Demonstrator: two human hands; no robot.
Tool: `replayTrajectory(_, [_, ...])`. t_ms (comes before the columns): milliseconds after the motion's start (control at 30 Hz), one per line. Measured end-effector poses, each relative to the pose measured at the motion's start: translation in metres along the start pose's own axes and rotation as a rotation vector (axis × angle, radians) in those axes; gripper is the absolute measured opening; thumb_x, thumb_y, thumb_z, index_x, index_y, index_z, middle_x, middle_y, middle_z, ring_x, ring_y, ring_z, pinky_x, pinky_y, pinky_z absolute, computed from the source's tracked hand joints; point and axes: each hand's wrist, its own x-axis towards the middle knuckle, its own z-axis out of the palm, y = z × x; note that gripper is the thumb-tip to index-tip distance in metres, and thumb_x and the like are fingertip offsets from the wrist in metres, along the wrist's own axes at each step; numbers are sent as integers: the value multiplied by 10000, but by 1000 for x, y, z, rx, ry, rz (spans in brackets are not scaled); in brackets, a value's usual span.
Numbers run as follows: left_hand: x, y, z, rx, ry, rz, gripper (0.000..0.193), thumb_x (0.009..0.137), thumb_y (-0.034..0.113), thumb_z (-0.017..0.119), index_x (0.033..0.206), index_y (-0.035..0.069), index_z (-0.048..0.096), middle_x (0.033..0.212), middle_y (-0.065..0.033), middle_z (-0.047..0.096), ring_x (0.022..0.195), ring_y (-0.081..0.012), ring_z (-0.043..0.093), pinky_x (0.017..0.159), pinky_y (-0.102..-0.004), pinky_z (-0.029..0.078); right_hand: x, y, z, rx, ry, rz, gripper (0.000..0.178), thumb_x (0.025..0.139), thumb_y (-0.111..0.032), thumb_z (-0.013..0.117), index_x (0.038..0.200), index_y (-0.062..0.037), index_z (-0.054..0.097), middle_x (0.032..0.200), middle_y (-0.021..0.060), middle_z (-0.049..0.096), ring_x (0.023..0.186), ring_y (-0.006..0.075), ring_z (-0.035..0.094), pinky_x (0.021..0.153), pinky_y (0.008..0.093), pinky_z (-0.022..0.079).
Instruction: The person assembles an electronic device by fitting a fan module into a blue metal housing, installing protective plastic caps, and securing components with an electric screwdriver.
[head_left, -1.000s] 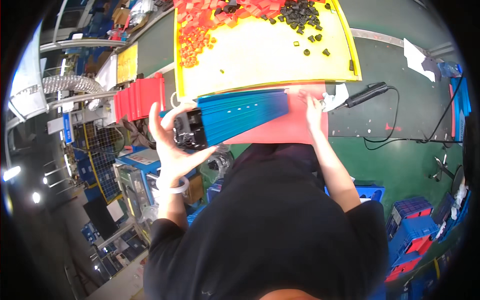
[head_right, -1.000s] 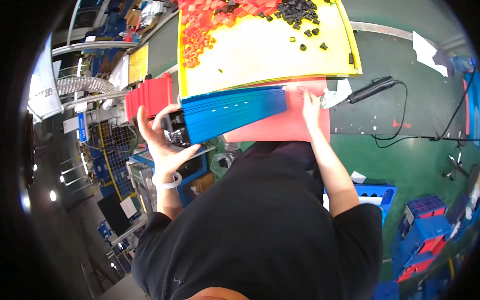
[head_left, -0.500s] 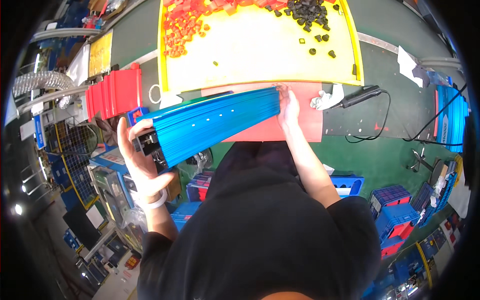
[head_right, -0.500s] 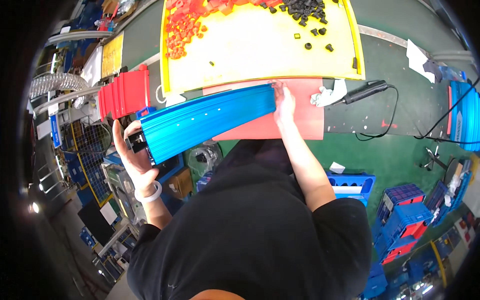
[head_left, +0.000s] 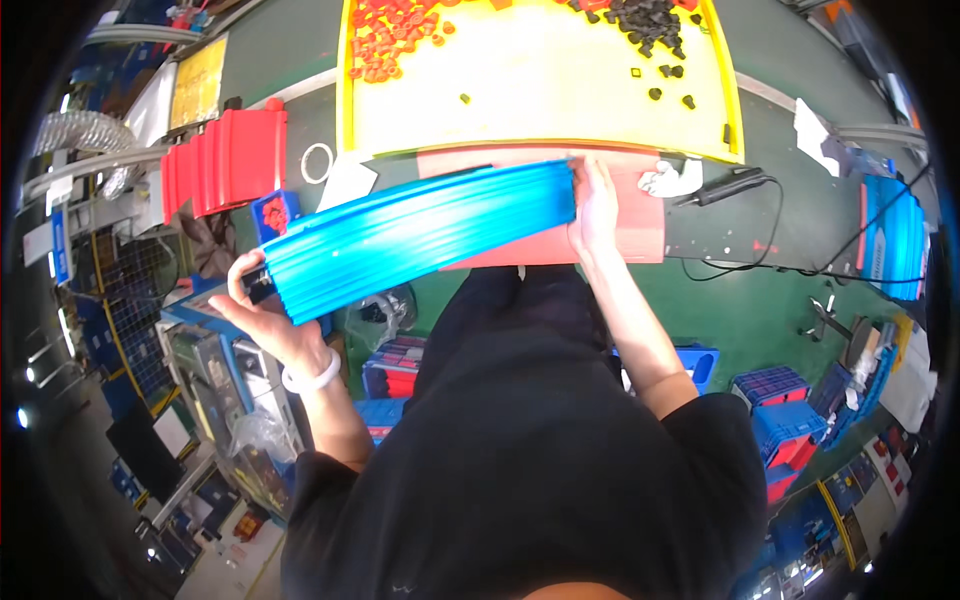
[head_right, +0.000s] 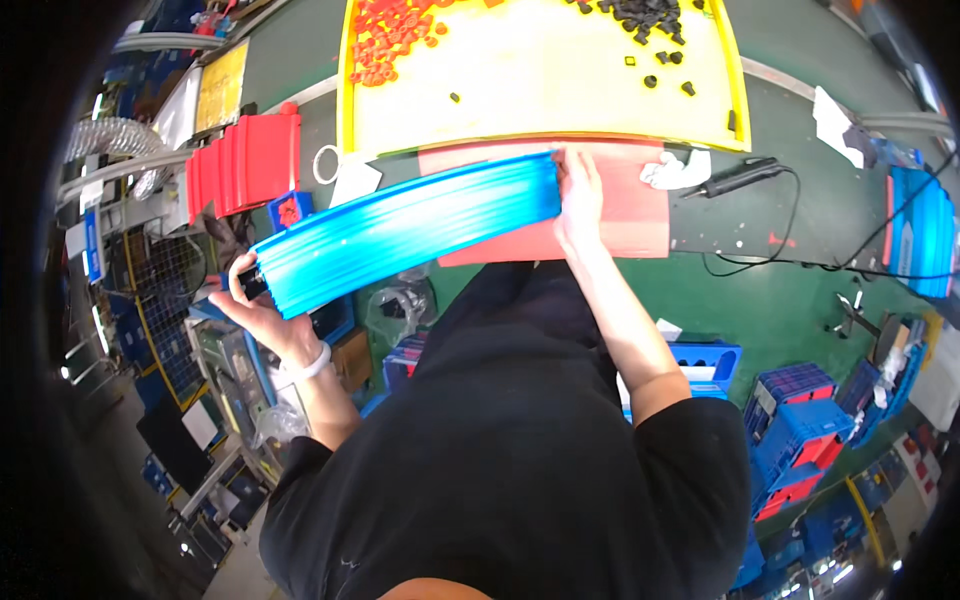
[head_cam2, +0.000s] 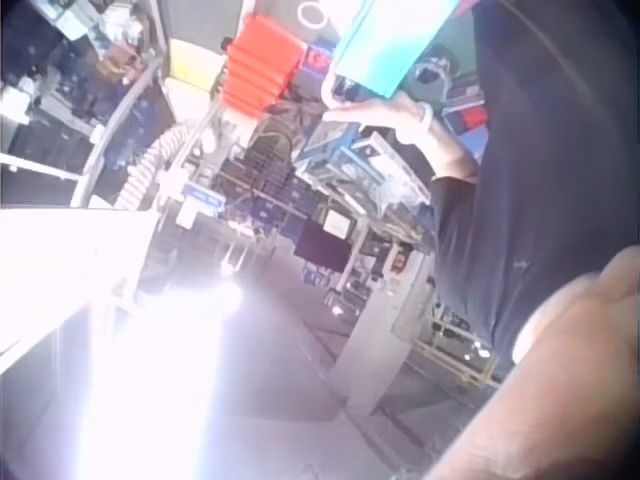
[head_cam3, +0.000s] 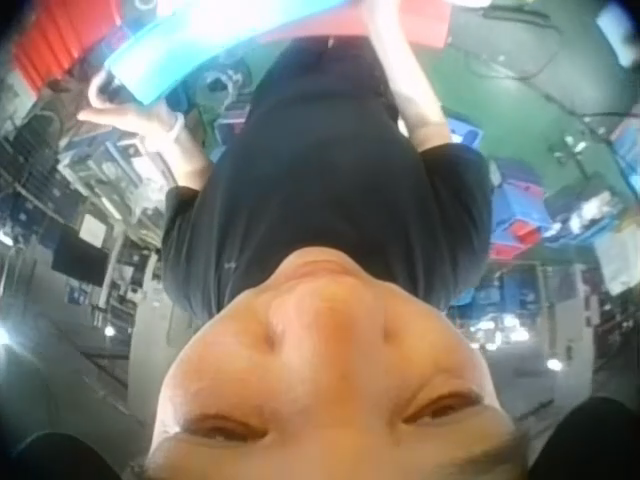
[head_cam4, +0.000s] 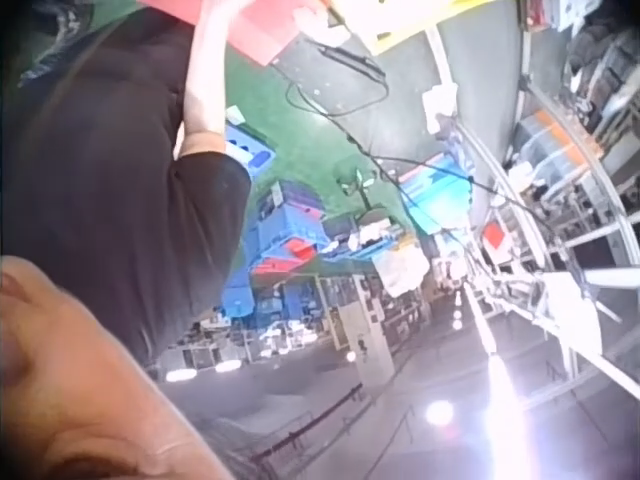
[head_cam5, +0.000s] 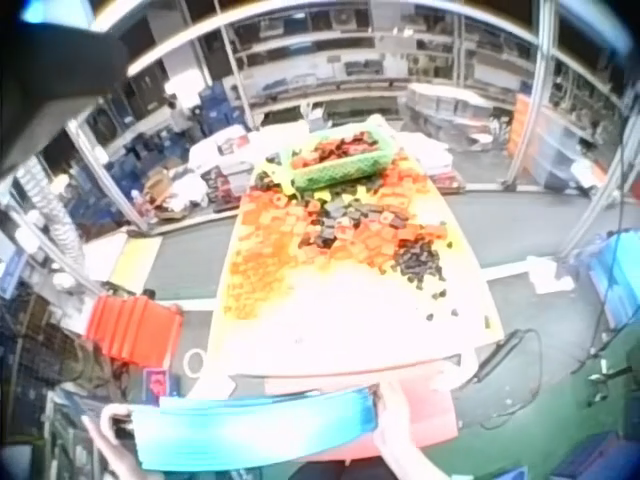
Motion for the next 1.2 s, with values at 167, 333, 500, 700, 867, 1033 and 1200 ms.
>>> replayTrajectory(167, [-12, -17, 3, -200, 43, -202, 569, 935, 550, 306, 905, 42, 560, 956, -76, 576, 934, -225, 556, 896, -364, 412, -35, -64, 7, -251, 127, -102, 245, 941, -249, 479, 1039, -35, 548, 1001, 59, 577, 958, 148, 516, 875, 288, 380])
replayTrajectory(333, [-22, -76, 32, -227, 38, -355, 561, 930, 560, 319, 922, 69, 591, 916, -46, 554, 925, -178, 521, 890, -310, 377, -25, -111, -13, -372, 177, -240, 180, 940, -210, 493, 939, -61, 594, 857, -4, 579, 792, 73, 517, 730, 216, 411])
replayTrajectory(500, [-22, -118, 48, -335, 56, -440, 594, 939, 545, 292, 1046, 40, 587, 884, -34, 575, 873, -162, 553, 834, -317, 440, -5, -123, -32, -461, 159, -260, 177, 937, -194, 487, 992, -41, 556, 896, 31, 585, 863, 123, 541, 803, 252, 421])
replayTrajectory(700, [-23, -172, 49, -213, 52, -329, 513, 956, 460, 361, 987, 18, 619, 775, -19, 602, 731, -122, 551, 708, -255, 437, 16, -114, -50, -467, 88, -293, 135, 924, -170, 505, 987, -58, 545, 922, 16, 552, 889, 115, 511, 804, 251, 401])
replayTrajectory(867, [-27, -183, 45, -250, 44, -310, 490, 962, 420, 378, 1001, -7, 615, 822, -60, 630, 761, -126, 586, 711, -249, 467, 15, -110, -46, -562, 23, -298, 177, 966, -196, 429, 995, -37, 504, 920, 41, 543, 873, 123, 500, 821, 273, 394])
replayTrajectory(1033, [-20, -181, 28, -263, 37, -171, 566, 970, 456, 297, 1174, -18, 531, 1110, -136, 597, 1005, -189, 545, 891, -310, 415, 22, -113, -50, -612, 43, -325, 198, 961, -192, 406, 1004, -26, 505, 975, 52, 526, 950, 148, 487, 883, 276, 373])
replayTrajectory(1200, [19, -230, -62, 912, 932, -98, 709, 657, 463, 761, 1083, -34, 490, 1068, -177, 484, 1040, -335, 471, 935, -414, 364, 29, -117, -59, -666, 69, -349, 235, 952, -248, 423, 1000, -54, 548, 992, 30, 532, 971, 135, 474, 887, 269, 352])
